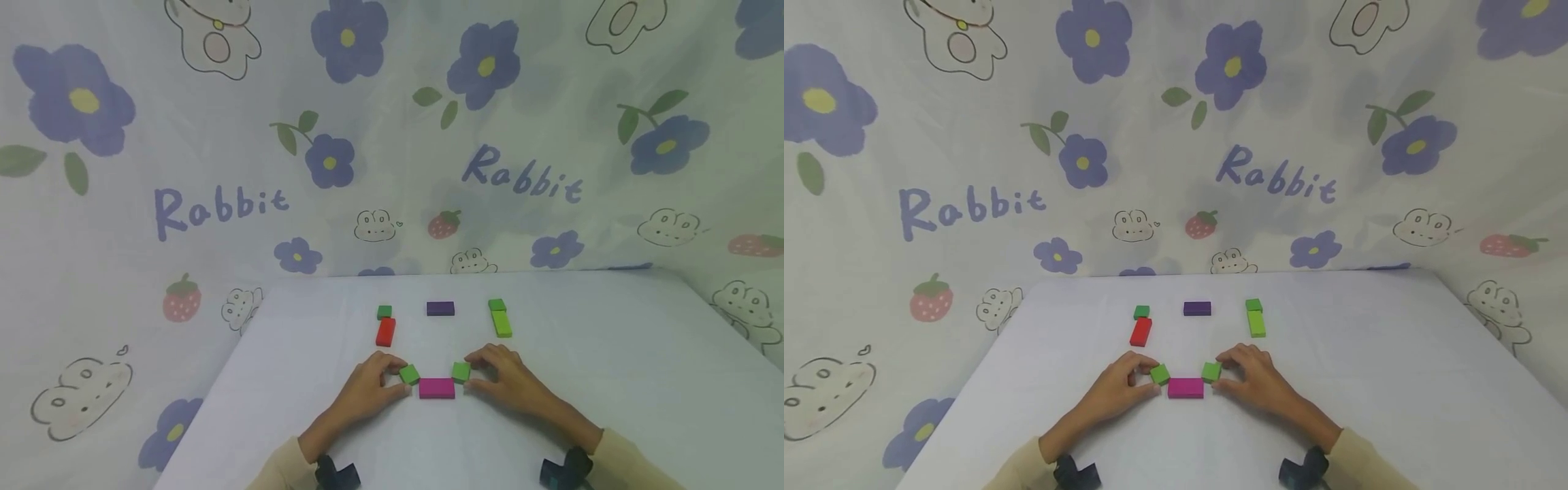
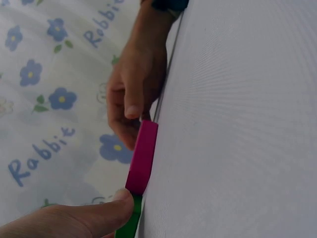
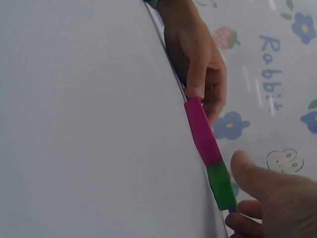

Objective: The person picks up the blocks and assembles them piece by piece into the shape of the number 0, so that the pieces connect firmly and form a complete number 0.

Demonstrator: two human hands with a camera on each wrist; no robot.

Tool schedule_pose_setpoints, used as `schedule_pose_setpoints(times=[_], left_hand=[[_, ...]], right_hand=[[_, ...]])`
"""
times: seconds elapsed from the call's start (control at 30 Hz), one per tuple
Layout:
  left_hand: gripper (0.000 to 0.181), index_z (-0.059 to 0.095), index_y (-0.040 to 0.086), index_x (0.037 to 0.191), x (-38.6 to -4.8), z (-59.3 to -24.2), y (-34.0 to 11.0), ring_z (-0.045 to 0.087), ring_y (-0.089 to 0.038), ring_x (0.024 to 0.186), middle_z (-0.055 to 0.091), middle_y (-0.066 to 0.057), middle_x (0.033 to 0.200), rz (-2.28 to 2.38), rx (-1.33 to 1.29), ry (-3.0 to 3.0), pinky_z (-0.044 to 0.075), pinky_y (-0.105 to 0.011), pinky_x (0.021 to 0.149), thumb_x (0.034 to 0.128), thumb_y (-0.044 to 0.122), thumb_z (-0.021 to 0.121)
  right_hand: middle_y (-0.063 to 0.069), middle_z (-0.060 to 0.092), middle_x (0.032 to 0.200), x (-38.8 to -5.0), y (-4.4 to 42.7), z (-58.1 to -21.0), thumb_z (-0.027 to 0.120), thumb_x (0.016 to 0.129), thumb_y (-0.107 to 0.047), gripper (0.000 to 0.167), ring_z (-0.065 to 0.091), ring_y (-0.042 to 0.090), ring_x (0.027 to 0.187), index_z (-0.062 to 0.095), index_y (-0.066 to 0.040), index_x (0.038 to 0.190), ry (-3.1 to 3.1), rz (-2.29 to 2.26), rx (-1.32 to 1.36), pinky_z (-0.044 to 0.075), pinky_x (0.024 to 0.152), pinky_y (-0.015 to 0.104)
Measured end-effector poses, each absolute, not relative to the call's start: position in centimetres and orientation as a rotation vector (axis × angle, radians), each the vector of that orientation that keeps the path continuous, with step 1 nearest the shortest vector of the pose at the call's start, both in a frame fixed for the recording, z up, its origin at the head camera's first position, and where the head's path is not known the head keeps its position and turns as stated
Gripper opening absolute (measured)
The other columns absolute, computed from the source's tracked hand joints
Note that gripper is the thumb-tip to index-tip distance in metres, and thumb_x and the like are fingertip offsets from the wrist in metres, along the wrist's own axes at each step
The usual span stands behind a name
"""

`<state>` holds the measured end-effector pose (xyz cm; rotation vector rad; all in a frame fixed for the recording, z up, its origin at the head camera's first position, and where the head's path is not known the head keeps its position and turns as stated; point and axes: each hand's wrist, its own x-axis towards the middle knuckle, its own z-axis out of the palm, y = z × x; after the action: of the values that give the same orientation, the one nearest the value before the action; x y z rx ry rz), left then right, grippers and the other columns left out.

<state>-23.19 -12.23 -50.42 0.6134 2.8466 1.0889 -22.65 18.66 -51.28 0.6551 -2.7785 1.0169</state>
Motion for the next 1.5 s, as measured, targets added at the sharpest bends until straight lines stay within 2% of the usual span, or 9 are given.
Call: schedule_pose_setpoints(times=[0.13,0.33,0.47,0.57,0.7,0.9,1.03,1.27,1.5], left_hand=[[0.038,0.066,0.022,0.121,-23.2,-50.3,-12.2,0.049,-0.008,0.079,0.061,0.009,0.105,1.098,0.614,2.837,0.043,-0.021,0.064,0.086,0.034,0.076],[0.039,0.066,0.022,0.121,-23.2,-50.1,-12.3,0.049,-0.008,0.079,0.06,0.01,0.103,1.087,0.607,2.859,0.043,-0.021,0.064,0.0857,0.034,0.076],[0.038,0.067,0.022,0.12,-23.4,-49.7,-12.6,0.049,-0.008,0.078,0.06,0.011,0.102,1.08,0.608,2.879,0.043,-0.02,0.064,0.0855,0.033,0.077],[0.037,0.067,0.022,0.12,-23.6,-49.5,-12.8,0.049,-0.008,0.078,0.06,0.01,0.102,1.083,0.612,2.888,0.044,-0.02,0.064,0.0854,0.032,0.077],[0.037,0.067,0.022,0.119,-24.0,-49.2,-13.1,0.05,-0.009,0.078,0.062,0.009,0.103,1.104,0.603,2.898,0.044,-0.021,0.064,0.0854,0.031,0.077],[0.037,0.067,0.022,0.119,-24.0,-49.6,-13.2,0.049,-0.009,0.078,0.063,0.008,0.104,1.107,0.601,2.888,0.043,-0.021,0.063,0.0854,0.032,0.077],[0.036,0.067,0.022,0.119,-23.8,-50.2,-13.0,0.049,-0.008,0.078,0.063,0.009,0.103,1.118,0.62,2.883,0.043,-0.02,0.064,0.0858,0.034,0.077],[0.037,0.068,0.022,0.119,-23.2,-50.8,-12.7,0.049,-0.007,0.077,0.06,0.01,0.1,1.121,0.609,2.848,0.042,-0.02,0.064,0.0858,0.034,0.077],[0.037,0.067,0.021,0.12,-23.4,-50.5,-12.2,0.048,-0.007,0.077,0.06,0.01,0.1,1.095,0.634,2.857,0.042,-0.02,0.063,0.086,0.034,0.077]], right_hand=[[-0.011,0.066,0.109,-22.9,19.4,-50.2,0.074,0.089,-0.037,0.037,0.061,0.009,0.103,0.065,-0.019,0.12,-2.799,1.161,0.619,0.052,0.094,0.032],[-0.005,0.069,0.104,-24.5,21.6,-47.8,0.069,0.095,-0.025,0.028,0.063,0.013,0.098,0.067,-0.011,0.119,-2.754,1.182,0.54,0.055,0.085,0.026],[0.003,0.069,0.107,-27.1,23.8,-46.7,0.067,0.096,-0.021,0.03,0.064,0.019,0.1,0.065,-0.008,0.122,-2.8,1.106,0.454,0.054,0.083,0.032],[0.012,0.067,0.117,-29.3,25.4,-46.1,0.068,0.095,-0.024,0.039,0.063,0.027,0.106,0.061,-0.005,0.129,-2.888,1.085,0.442,0.054,0.085,0.04],[0.016,0.063,0.126,-31.8,26.6,-45.9,0.072,0.092,-0.029,0.055,0.061,0.032,0.114,0.054,-0.005,0.138,-2.982,1.064,0.555,0.052,0.092,0.049],[0.013,0.062,0.128,-33.7,27.0,-46.3,0.075,0.088,-0.04,0.063,0.059,0.033,0.118,0.055,-0.006,0.136,-3.084,1.014,0.624,0.05,0.097,0.05],[0.013,0.062,0.127,-33.8,27.1,-46.8,0.078,0.085,-0.038,0.063,0.059,0.033,0.116,0.056,-0.006,0.134,-3.113,1.025,0.607,0.051,0.096,0.05],[0.01,0.06,0.124,-33.9,27.9,-48.0,0.082,0.08,-0.041,0.072,0.057,0.027,0.112,0.053,-0.01,0.139,-3.176,1.013,0.614,0.05,0.096,0.047],[0.01,0.057,0.127,-33.8,29.3,-48.0,0.081,0.082,-0.036,0.07,0.057,0.029,0.114,0.052,-0.012,0.141,-3.183,1.025,0.657,0.049,0.097,0.05]])
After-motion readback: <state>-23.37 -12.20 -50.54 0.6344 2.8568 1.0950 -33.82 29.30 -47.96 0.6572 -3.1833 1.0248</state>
